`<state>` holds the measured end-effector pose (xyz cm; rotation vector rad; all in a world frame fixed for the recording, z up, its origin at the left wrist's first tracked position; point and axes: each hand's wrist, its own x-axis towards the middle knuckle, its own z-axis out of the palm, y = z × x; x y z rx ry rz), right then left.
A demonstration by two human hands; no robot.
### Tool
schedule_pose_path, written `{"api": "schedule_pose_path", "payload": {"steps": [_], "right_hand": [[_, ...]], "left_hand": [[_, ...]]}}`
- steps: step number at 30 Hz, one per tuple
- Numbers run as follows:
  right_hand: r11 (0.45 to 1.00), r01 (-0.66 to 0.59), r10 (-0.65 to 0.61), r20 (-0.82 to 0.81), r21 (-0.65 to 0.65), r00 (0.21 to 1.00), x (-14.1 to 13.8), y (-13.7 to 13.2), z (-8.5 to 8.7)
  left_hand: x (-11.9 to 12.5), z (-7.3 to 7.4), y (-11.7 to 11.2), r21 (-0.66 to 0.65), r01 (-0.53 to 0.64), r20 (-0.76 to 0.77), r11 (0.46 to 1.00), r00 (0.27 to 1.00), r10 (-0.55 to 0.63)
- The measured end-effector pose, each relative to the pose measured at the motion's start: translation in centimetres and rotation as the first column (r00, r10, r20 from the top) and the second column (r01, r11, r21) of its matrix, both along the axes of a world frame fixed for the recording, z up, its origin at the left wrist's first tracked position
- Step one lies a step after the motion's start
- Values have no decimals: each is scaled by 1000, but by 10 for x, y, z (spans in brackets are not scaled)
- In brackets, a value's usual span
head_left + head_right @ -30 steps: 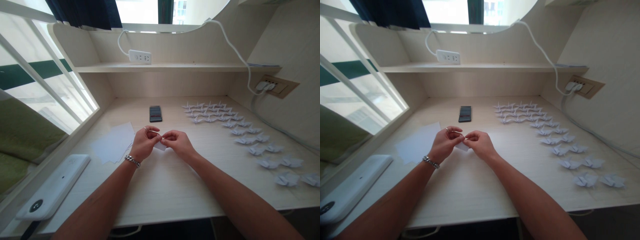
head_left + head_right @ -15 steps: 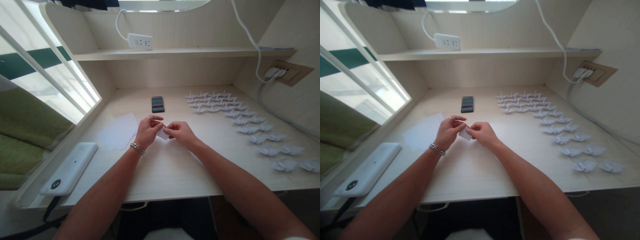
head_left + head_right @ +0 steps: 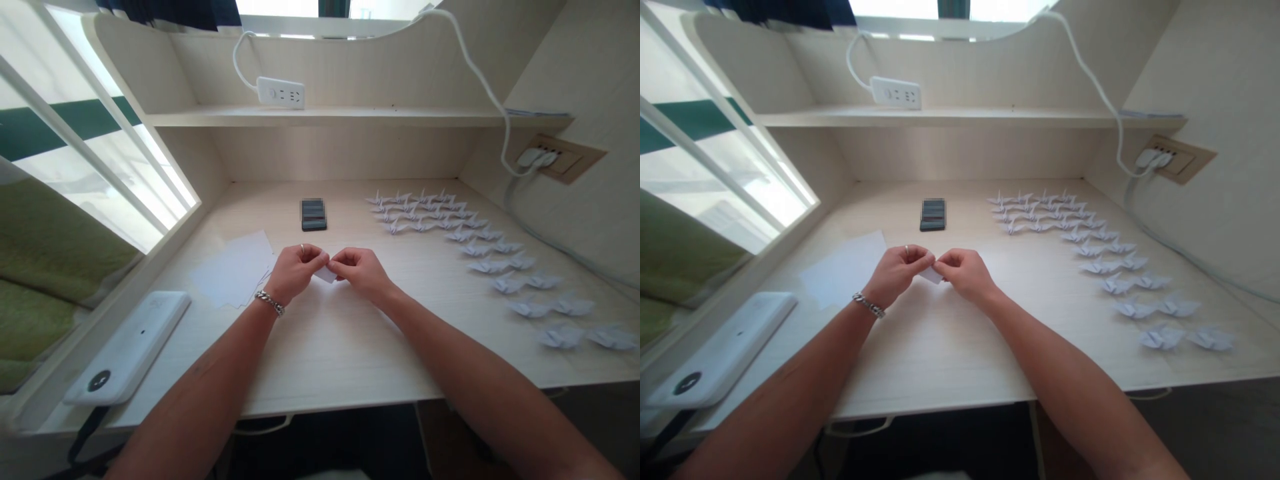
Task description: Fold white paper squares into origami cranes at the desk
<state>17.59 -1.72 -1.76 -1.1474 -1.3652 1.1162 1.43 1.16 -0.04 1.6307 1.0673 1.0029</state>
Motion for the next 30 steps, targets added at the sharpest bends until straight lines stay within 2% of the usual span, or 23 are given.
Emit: {"api": "schedule_pose_path", "payload": {"steps": [5, 12, 15, 23, 30], "right_hand": [[1000, 22, -22, -25, -11, 999, -1, 0, 0], [999, -32, 31, 66, 7, 997, 1, 2, -2], [997, -58, 58, 3, -41, 998, 2, 2, 0], [995, -68, 64, -54, -79, 996, 5, 2, 0], [999, -27, 25, -40, -47, 999, 3, 3, -2]], "left_hand": [[1, 1, -1, -76, 28, 104, 997, 994, -20], [0, 1, 0, 42, 0, -37, 999, 999, 1], [0, 0, 0, 47, 7, -35, 999, 999, -6], [2, 0, -3, 6, 0, -18, 1000, 1000, 0], [4, 2, -5, -35, -2, 36, 999, 999, 3]]}}
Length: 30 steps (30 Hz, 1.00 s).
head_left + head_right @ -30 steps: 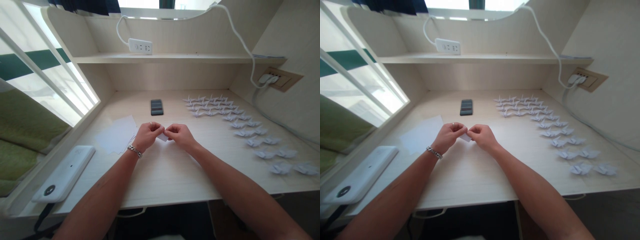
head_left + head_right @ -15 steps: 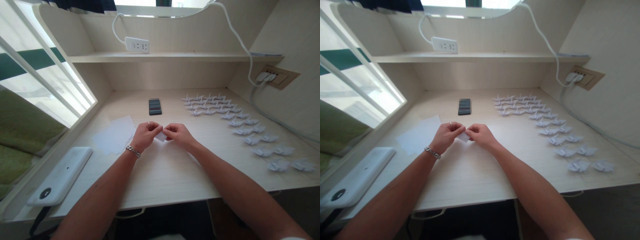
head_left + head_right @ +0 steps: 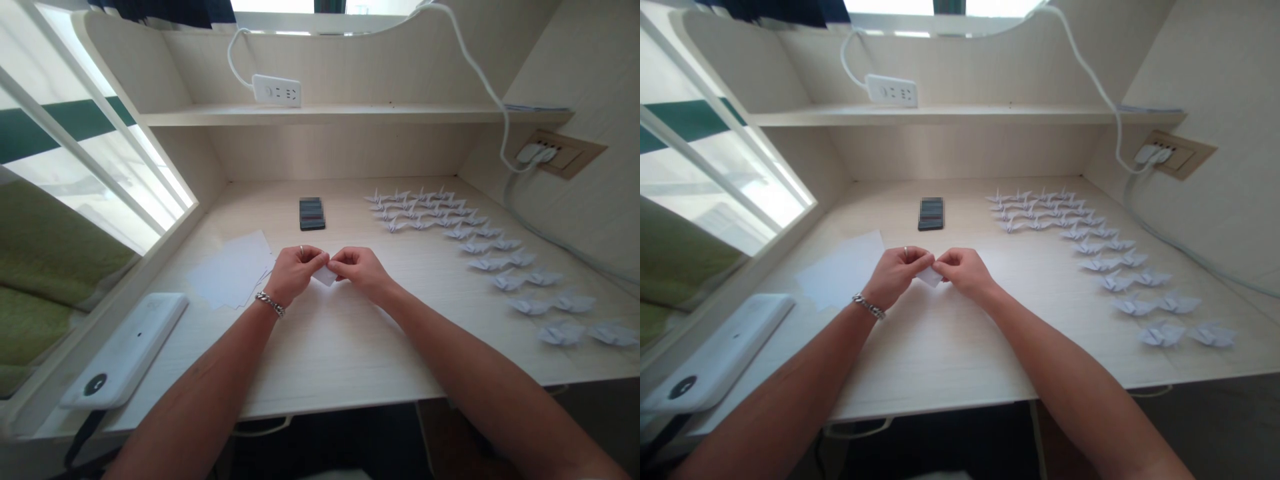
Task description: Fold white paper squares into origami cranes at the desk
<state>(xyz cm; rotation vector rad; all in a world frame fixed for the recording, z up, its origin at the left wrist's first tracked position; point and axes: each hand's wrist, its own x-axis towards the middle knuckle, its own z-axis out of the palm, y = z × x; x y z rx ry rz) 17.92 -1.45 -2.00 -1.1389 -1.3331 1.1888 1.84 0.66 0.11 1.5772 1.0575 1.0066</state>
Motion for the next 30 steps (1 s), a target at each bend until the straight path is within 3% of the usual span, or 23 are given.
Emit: {"api": "schedule_pose_path", "payload": {"steps": [6, 11, 17, 21, 25, 30], "right_hand": [[999, 43, -43, 4, 6, 999, -5, -1, 1], [998, -8, 10, 19, -70, 1000, -6, -2, 1], [998, 16, -27, 173, 65, 985, -5, -3, 1], [995, 38, -56, 213, 89, 975, -6, -4, 1], [998, 7, -18, 190, 59, 982, -6, -4, 1], [997, -18, 1, 208, 80, 978, -2, -1, 1]], "left_hand": [[0, 0, 1, -10, -28, 27, 1000, 999, 28], [0, 0, 2, -17, -45, 31, 999, 998, 46], [0, -3, 3, -26, -29, 49, 999, 998, 30], [0, -3, 4, -36, -30, 82, 999, 996, 33], [0, -4, 5, -105, -12, 143, 994, 989, 27], [-2, -1, 3, -246, 101, 292, 964, 956, -26]]}}
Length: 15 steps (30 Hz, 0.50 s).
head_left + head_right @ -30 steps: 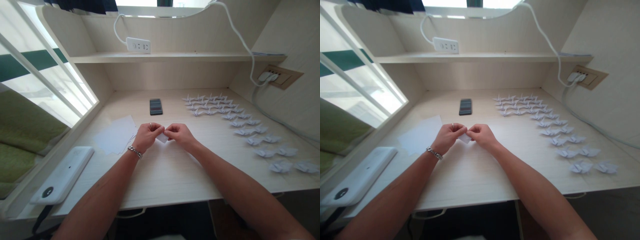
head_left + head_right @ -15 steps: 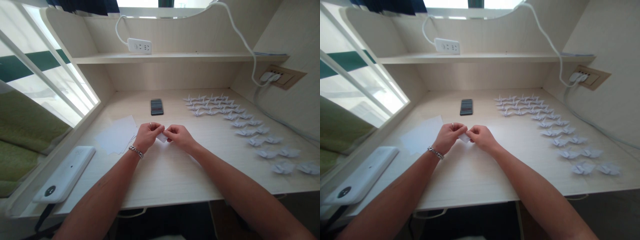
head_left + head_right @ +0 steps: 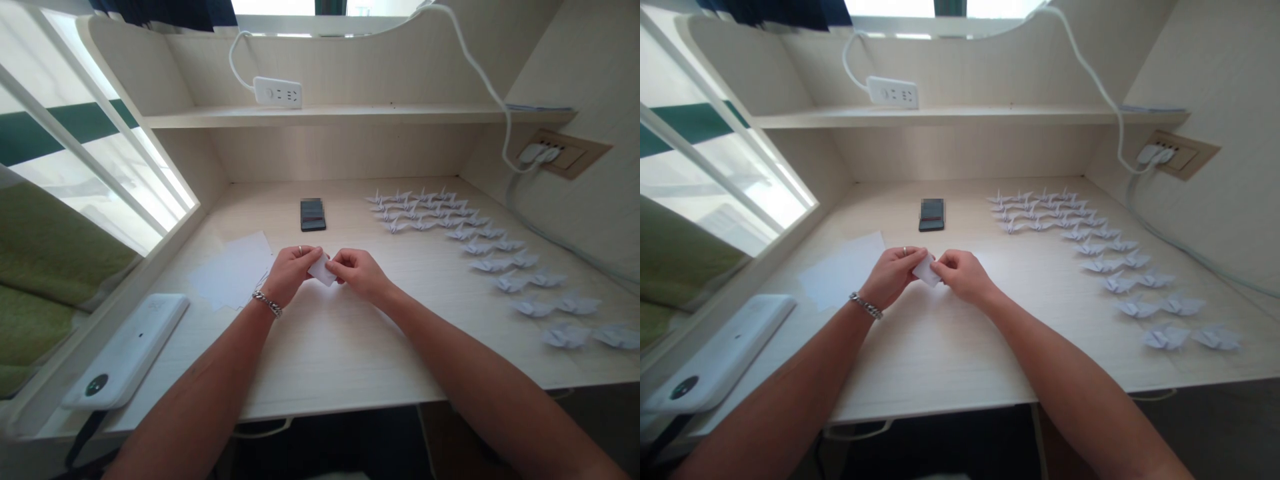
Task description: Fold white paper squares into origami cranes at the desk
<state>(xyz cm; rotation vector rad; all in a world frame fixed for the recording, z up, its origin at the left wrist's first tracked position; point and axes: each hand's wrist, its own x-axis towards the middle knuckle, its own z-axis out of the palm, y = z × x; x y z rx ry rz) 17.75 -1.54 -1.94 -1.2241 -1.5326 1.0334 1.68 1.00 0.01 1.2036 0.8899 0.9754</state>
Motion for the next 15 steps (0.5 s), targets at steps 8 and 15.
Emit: {"api": "schedule_pose_path", "payload": {"steps": [8, 15], "right_hand": [[998, 4, -9, 81, 60, 997, 0, -3, 3], [1000, 11, -11, -6, -14, 1000, -2, 0, 0]], "left_hand": [[-1, 3, -2, 172, -28, -179, 985, 982, 60], [3, -1, -1, 211, -119, -162, 970, 975, 155]]}}
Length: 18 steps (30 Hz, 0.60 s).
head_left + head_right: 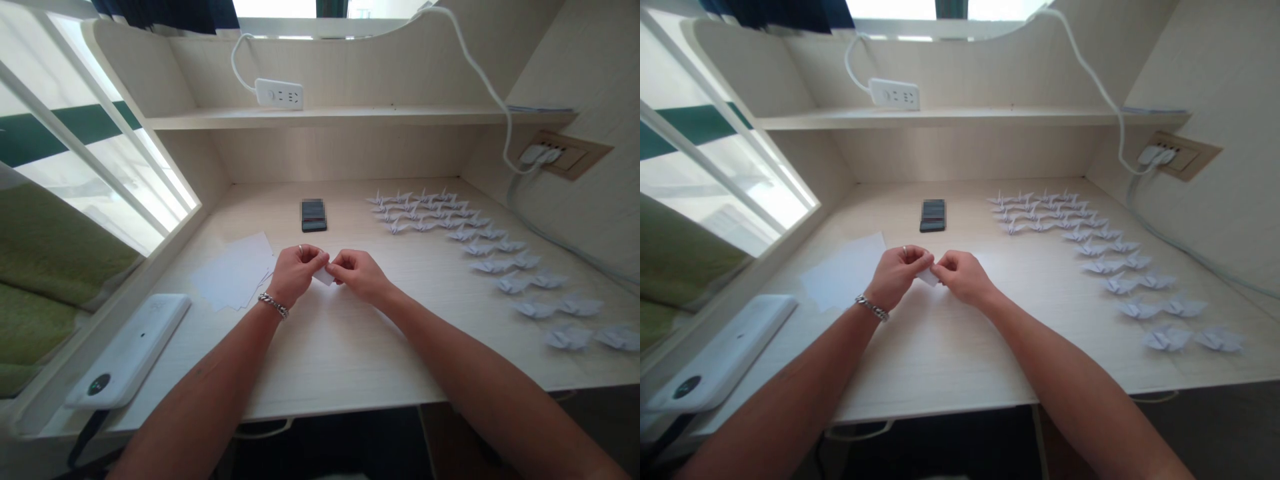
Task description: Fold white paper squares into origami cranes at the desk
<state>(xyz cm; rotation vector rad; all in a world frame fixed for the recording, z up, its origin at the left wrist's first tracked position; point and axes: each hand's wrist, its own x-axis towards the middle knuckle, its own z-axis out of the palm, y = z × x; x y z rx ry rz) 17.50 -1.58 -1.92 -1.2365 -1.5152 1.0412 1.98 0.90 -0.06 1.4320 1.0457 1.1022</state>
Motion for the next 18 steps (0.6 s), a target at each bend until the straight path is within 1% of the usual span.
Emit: {"api": "schedule_pose_path", "payload": {"steps": [4, 8, 12, 16, 18], "right_hand": [[999, -9, 7, -60, -37, 998, -2, -1, 2], [1000, 6, -6, -58, -4, 998, -3, -1, 2], [997, -49, 41, -148, -52, 988, -2, 0, 2], [999, -23, 20, -134, -24, 991, -2, 0, 1], [998, -38, 31, -143, -43, 989, -2, 0, 1]], "left_hand": [[0, 0, 1, 15, -54, 6, 998, 999, 54], [1, 1, 0, 18, -70, 31, 997, 997, 69], [1, 2, 1, 18, -91, 55, 996, 994, 90], [0, 1, 2, 14, -99, 66, 995, 993, 98], [-1, 1, 2, 15, -109, 71, 994, 992, 108]]}}
